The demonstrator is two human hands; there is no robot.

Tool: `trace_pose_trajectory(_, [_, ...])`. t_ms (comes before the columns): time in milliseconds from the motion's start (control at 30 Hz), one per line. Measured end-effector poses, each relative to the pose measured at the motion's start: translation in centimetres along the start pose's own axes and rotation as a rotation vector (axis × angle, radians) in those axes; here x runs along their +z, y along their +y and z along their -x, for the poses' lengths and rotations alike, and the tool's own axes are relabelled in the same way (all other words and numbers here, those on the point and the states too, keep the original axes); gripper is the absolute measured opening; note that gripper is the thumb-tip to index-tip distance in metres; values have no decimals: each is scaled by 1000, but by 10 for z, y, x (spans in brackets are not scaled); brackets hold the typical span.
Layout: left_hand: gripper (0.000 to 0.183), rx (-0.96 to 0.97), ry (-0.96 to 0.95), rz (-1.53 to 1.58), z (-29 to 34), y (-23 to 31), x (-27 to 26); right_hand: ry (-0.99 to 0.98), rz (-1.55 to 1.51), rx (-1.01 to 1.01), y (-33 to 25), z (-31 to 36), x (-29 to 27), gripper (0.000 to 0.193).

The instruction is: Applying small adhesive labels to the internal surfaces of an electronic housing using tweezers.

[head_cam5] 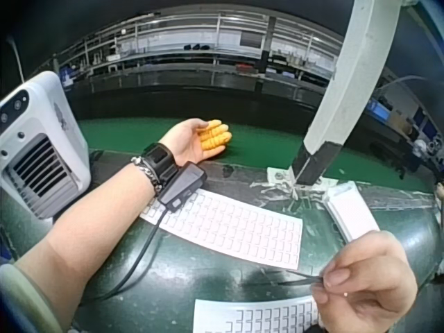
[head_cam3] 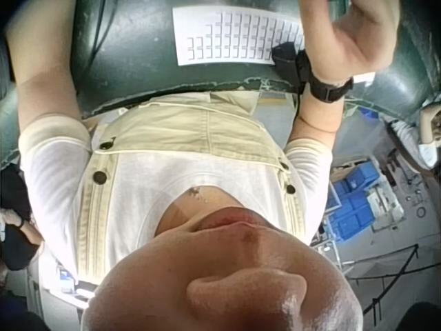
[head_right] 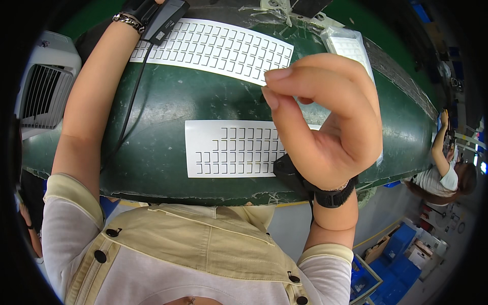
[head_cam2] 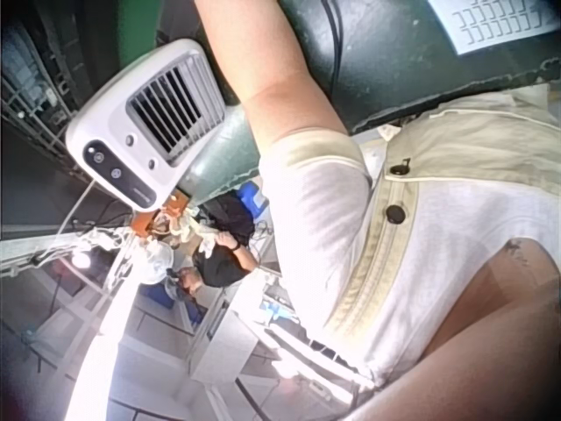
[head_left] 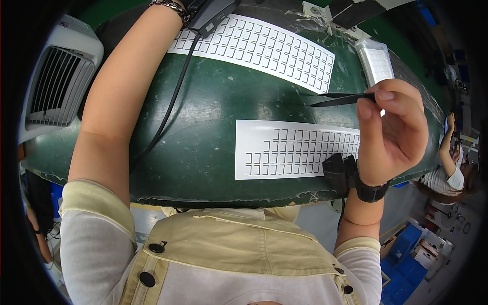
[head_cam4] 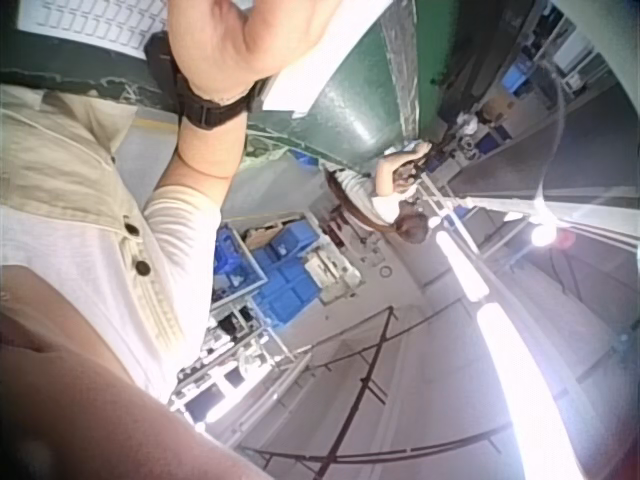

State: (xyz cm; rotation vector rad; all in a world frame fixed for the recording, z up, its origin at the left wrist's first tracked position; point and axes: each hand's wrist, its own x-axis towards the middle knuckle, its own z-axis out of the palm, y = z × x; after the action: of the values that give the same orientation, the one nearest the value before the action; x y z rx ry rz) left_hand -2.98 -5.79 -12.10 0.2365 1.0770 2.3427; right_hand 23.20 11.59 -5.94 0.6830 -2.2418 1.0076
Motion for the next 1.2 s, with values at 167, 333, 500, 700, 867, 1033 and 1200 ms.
trace_pose_trajectory(167, [24, -6, 5, 3, 0, 0, 0, -2, 11, -42, 1, -1, -2, 18])
trace_pose_trajectory(333, [23, -9, -2, 9, -1, 0, -2, -22, 80, -54, -3, -1, -4, 17])
trace_pose_trajectory(500, [23, -15, -17, 8, -1, 1, -3, 17, -43, -1, -3, 2, -1, 21])
trace_pose_trajectory(700, [23, -8, -20, 3, 0, 0, -2, 0, 19, -73, 0, 0, -3, 26])
trace_pose_trajectory(867, [23, -8, -14, -1, 0, 0, -2, 9, 9, -45, -3, 0, -3, 25])
trace_pose_trajectory(1033, [23, -8, -18, 2, 0, 1, -2, 51, 24, -58, -1, 0, -1, 23])
trace_pose_trajectory(1200, [23, -14, -30, 13, -1, 2, -4, 287, -106, 53, 2, 3, 4, 12])
